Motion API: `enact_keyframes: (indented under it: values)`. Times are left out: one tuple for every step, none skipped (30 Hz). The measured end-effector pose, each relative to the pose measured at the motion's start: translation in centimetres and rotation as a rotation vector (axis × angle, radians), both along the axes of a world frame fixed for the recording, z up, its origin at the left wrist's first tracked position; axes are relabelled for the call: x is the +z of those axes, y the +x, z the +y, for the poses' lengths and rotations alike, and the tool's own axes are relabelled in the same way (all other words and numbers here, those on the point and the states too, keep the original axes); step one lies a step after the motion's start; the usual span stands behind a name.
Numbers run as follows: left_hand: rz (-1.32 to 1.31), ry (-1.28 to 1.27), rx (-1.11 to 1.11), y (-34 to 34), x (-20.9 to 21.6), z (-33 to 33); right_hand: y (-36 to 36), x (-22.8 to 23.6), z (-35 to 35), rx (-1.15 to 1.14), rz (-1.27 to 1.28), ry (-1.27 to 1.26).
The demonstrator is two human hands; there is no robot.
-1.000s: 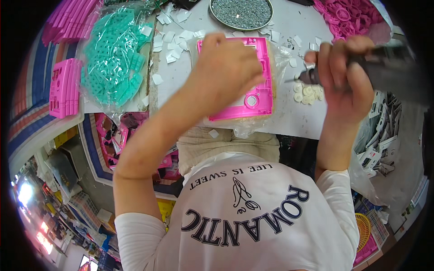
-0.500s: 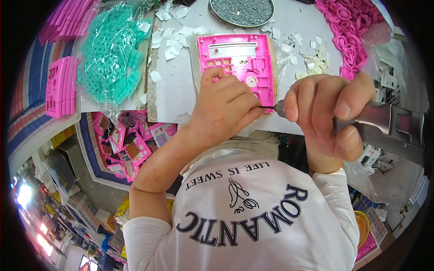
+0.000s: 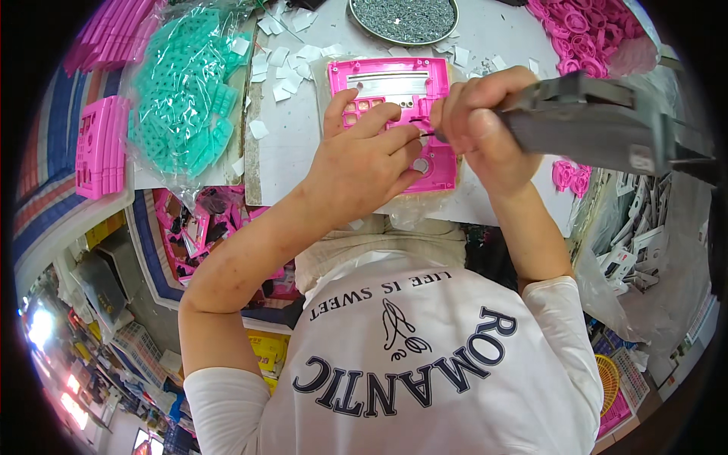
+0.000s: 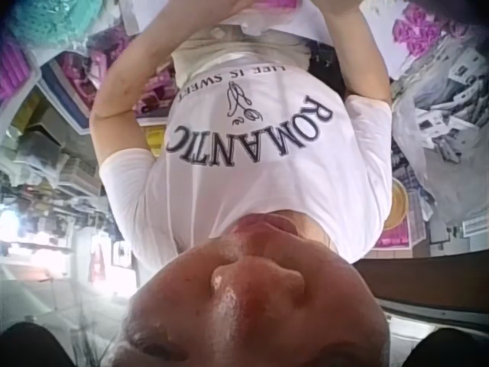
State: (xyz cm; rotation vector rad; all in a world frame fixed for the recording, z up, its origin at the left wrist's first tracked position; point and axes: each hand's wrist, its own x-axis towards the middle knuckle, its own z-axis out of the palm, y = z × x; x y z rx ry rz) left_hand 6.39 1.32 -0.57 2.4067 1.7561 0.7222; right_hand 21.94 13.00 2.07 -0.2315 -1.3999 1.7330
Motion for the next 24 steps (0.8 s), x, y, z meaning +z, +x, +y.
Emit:
enact_keyframes:
  values:
    - [-0.006,0.001,0.010,0.2,0.0,0.0,0.1,-0.3,-0.1,-0.008,-0.106,0.121]
    - [-0.009,0.001,0.025,0.2,0.1,0.1,0.0,-0.3,-0.2,-0.005,-0.175,0.227]
    - [-0.013,0.005,0.023,0.3,0.0,0.1,0.0,-0.3,-0.3,-0.010,-0.241,0.334]
    - [-0.017,0.010,0.023,0.3,-0.1,0.1,0.1,-0.3,-0.4,-0.014,-0.303,0.443]
    - [-0.015,0.016,0.027,0.1,-0.2,0.0,0.2,-0.1,-0.2,0.006,-0.359,0.531]
    - [-0.021,0.029,0.031,0.2,-0.4,0.0,0.2,-0.4,-0.3,0.026,-0.354,0.477]
    - [-0.027,0.043,0.036,0.4,-0.7,0.0,0.3,-0.5,-0.4,0.042,-0.351,0.425]
    - [-0.023,0.050,0.044,0.4,-0.7,-0.1,0.4,-0.5,-0.4,0.054,-0.347,0.373]
    - [-0.040,0.048,0.041,0.4,-0.5,-0.1,0.4,-1.0,-0.5,0.037,-0.325,0.285]
    - [-0.043,0.033,0.026,0.4,-0.6,0.0,0.4,-1.1,-0.1,0.057,-0.292,0.252]
    - [-0.047,0.016,0.010,0.4,-0.9,-0.1,0.5,-1.4,0.3,0.079,-0.258,0.218]
    - [-0.053,0.002,-0.010,0.2,-0.7,0.0,0.5,-1.5,0.8,0.100,-0.228,0.184]
    - [-0.118,-0.033,-0.018,-0.1,-0.1,-0.1,0.7,-1.2,1.2,0.156,-0.165,0.076]
    - [-0.202,-0.015,-0.021,-0.9,-0.4,-0.2,1.0,-0.7,1.8,0.210,-0.108,-0.027]
    - [-0.283,0.005,-0.016,-1.8,-1.0,-0.4,1.2,0.1,2.2,0.198,-0.042,0.005]
    - [-0.364,0.025,-0.014,-2.9,-1.5,-0.7,1.6,1.3,2.6,0.184,0.025,0.036]
    - [-0.314,0.050,0.123,-5.0,-1.7,-1.8,2.3,2.5,3.2,0.155,0.016,0.074]
    - [-0.215,-0.029,0.349,-7.1,-0.9,-2.4,3.1,3.6,3.7,0.116,0.001,0.115]
    - [-0.111,-0.107,0.583,-9.1,0.4,-2.9,3.4,4.3,4.1,0.143,0.005,0.130]
    - [-0.015,-0.103,0.686,-11.3,1.3,-3.3,3.7,5.0,4.4,0.170,0.007,0.144]
    - [0.066,-0.095,0.762,-13.2,1.8,-2.7,4.0,5.8,4.5,0.174,-0.007,0.166]
    - [0.159,-0.082,0.758,-14.3,1.6,-3.5,3.4,5.2,4.5,0.211,0.017,0.165]
    - [0.231,-0.070,0.716,-15.2,1.3,-3.3,3.2,5.1,4.3,0.213,0.017,0.167]
    - [0.302,-0.057,0.673,-16.0,1.1,-3.0,3.1,5.0,4.2,0.215,0.017,0.170]
